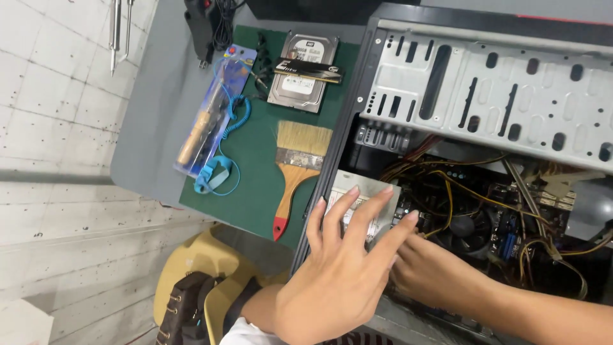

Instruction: Cleaning the interior of a computer case and the CPU fan using a brush.

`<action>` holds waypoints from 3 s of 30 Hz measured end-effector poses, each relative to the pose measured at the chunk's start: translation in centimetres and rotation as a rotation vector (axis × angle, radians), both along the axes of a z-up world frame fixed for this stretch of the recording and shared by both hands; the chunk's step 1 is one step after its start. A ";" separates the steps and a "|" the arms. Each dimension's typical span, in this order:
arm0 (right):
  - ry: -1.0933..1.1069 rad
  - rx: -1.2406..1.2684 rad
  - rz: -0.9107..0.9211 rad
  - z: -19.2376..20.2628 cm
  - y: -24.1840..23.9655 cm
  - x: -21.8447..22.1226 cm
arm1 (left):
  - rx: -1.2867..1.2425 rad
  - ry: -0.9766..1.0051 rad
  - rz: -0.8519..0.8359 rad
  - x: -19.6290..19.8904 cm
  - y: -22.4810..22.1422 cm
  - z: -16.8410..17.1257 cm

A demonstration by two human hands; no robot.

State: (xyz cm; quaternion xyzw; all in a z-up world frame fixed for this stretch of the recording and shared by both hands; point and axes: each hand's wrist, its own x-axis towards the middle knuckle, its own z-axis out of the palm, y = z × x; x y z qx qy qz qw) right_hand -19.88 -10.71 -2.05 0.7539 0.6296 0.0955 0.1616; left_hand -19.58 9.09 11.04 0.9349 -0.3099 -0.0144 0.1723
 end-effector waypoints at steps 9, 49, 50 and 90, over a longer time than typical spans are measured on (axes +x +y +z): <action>0.004 -0.195 0.045 0.3 1.1 -0.3 | -0.006 -0.001 0.007 -0.1 0.1 0.0; 0.641 0.204 -0.219 -4.6 0.1 0.8 | -0.109 0.056 0.037 -0.9 -0.9 0.8; 0.635 0.204 -0.219 -4.5 0.2 0.7 | -0.110 0.051 0.035 -1.0 -0.9 0.8; 0.051 -0.051 -0.153 -2.5 0.9 -2.0 | -0.077 0.107 0.043 -1.1 -0.9 0.4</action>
